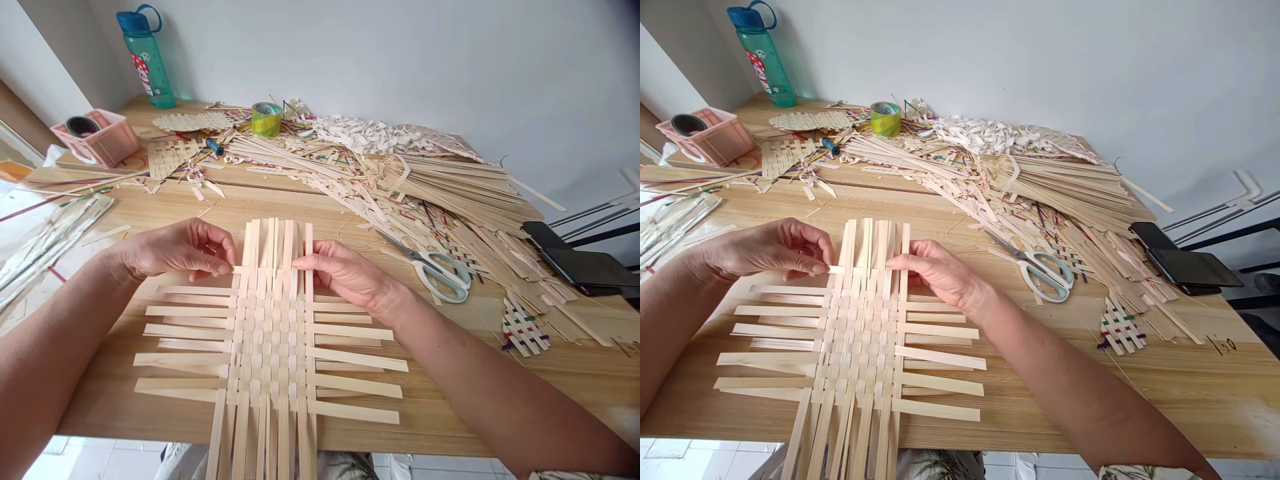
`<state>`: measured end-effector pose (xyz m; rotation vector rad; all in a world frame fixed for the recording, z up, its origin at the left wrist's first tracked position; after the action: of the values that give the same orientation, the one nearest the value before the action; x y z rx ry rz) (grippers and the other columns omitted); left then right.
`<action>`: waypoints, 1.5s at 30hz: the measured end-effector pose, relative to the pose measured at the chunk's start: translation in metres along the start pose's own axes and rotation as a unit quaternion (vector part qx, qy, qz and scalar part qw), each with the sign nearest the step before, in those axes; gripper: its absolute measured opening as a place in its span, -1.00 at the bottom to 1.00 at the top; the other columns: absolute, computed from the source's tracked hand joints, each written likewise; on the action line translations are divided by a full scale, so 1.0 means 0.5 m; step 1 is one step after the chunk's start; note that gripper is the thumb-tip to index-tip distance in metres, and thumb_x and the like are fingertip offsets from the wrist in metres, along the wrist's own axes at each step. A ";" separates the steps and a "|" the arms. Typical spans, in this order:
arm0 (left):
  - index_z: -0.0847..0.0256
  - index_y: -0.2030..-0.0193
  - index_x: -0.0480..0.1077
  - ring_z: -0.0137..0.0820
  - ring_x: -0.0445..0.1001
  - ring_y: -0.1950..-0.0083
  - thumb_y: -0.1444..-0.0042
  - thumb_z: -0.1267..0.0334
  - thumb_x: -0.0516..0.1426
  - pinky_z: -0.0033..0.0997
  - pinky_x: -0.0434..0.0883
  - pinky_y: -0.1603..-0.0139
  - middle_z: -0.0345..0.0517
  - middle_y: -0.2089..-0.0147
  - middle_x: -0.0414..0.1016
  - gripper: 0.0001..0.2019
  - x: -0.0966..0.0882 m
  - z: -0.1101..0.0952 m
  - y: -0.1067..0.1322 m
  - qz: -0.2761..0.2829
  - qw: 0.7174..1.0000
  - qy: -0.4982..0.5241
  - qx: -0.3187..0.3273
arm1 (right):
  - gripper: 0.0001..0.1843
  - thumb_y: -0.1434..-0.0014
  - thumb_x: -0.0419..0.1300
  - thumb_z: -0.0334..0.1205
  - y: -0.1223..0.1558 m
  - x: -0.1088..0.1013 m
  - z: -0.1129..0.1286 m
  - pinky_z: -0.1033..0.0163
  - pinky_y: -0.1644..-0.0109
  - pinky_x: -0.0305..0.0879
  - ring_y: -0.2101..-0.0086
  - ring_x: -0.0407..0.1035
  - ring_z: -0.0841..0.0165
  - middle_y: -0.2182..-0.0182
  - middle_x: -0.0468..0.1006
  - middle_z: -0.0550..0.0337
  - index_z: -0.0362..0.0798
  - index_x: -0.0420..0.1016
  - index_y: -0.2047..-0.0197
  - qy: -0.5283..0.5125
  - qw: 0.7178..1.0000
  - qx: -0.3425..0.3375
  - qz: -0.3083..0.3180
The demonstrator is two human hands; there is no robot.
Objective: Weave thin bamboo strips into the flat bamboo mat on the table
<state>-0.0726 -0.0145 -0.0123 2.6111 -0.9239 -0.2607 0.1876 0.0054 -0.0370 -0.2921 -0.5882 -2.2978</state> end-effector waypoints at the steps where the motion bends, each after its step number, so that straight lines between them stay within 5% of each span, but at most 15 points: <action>1: 0.30 0.32 0.52 -0.63 0.26 0.60 -0.06 0.32 0.29 -0.68 0.24 0.58 -0.28 0.54 0.37 -0.91 0.000 0.001 -0.001 0.001 1.000 0.002 -0.001 | -0.81 0.00 0.41 -0.20 0.000 0.000 0.000 0.31 0.29 0.48 0.43 0.50 0.43 0.41 0.64 0.21 -0.11 0.63 0.31 0.001 1.000 0.002 0.000; 16: 0.31 0.32 0.49 -0.64 0.25 0.60 -0.07 0.33 0.29 -0.69 0.22 0.58 -0.29 0.54 0.37 -0.90 0.008 -0.004 -0.001 -0.004 1.000 0.010 -0.002 | -0.83 0.03 0.45 -0.21 -0.002 -0.008 0.000 0.34 0.30 0.47 0.42 0.48 0.45 0.42 0.62 0.24 -0.08 0.62 0.36 0.002 1.000 -0.021 0.021; 27: 0.32 0.35 0.44 -0.63 0.22 0.58 -0.09 0.28 0.27 -0.67 0.26 0.61 -0.31 0.53 0.31 -0.85 0.036 -0.026 0.002 -0.039 0.997 -0.067 0.020 | -0.82 0.05 0.48 -0.21 -0.004 -0.007 -0.002 0.35 0.29 0.50 0.44 0.50 0.48 0.43 0.62 0.25 -0.09 0.64 0.37 -0.020 0.999 0.016 -0.020; 45: 0.33 0.38 0.44 -0.62 0.23 0.58 -0.07 0.25 0.26 -0.66 0.24 0.59 -0.31 0.55 0.31 -0.84 0.017 -0.015 0.001 -0.040 0.994 -0.102 -0.017 | -0.71 0.05 0.46 -0.30 -0.001 -0.010 -0.001 0.31 0.09 0.41 0.27 0.50 0.43 0.24 0.65 0.16 -0.11 0.62 0.21 0.064 0.998 -0.016 0.019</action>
<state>-0.0641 -0.0183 -0.0059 2.6290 -0.8705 -0.5686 0.1905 0.0085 -0.0393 -0.1696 -0.4773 -2.2706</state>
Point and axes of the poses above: each hand's wrist, its own y-axis away from the middle knuckle, its own x-axis out of the palm, z = x × y, the point moved 2 cm from there along -y, towards the middle knuckle
